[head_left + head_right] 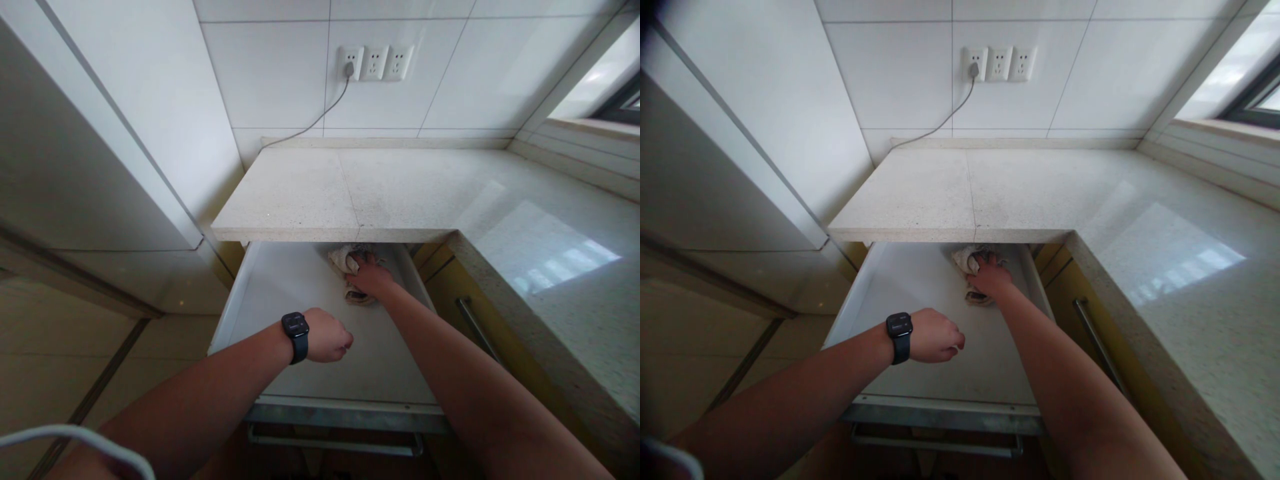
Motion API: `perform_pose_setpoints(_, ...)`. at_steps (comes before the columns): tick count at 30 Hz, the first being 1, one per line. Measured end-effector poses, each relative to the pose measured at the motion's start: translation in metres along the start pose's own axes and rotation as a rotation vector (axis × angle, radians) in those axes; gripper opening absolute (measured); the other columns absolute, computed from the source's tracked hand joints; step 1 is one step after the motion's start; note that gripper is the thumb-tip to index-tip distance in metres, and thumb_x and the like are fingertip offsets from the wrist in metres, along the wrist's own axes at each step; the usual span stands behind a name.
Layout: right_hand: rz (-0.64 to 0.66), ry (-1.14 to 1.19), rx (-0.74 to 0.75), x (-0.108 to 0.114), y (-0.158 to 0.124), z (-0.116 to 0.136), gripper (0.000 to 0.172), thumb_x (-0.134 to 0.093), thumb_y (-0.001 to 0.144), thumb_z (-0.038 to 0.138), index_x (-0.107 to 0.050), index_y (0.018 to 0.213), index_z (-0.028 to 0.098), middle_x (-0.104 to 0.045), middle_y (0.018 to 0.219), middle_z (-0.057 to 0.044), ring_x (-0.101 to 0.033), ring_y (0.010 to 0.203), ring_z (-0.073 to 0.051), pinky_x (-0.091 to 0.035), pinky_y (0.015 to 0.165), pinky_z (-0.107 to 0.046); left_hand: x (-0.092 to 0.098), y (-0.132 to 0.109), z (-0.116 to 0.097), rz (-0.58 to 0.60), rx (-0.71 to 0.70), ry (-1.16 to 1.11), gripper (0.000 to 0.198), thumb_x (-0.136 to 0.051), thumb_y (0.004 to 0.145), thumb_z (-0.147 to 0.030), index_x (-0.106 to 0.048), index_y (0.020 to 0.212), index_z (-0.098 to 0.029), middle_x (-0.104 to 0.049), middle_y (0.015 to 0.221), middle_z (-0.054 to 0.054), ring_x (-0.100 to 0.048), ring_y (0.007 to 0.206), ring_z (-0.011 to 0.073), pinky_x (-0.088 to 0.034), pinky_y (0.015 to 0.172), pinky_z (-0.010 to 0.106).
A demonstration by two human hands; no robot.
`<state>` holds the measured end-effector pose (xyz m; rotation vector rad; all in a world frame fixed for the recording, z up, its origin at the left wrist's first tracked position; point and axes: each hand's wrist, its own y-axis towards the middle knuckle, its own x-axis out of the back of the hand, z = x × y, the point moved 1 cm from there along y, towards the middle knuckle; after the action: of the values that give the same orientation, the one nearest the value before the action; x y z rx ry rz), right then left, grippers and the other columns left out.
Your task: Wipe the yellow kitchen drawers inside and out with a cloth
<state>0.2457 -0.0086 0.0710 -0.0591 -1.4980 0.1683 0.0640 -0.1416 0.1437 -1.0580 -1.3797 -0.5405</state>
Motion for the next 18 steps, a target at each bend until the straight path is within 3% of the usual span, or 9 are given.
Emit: perform_pose_setpoints(18,0.035,-0.021,0.005,0.0006,-0.0011,0.0003,0.075,-0.045,0.089,0.063,-0.026,0.156,0.034,-0.030,0.154,-0.019,-0.058,0.116,-0.038,-0.046,0.090,-0.046,0.0027,-0.0008,-0.0011,0.006,0.012,-0.009,0.026,-0.049,0.090,-0.029,-0.075,0.095,-0.024,-0.078,0.092,0.010,-0.074,0.079,0.0267,-0.054,0.062,0.034)
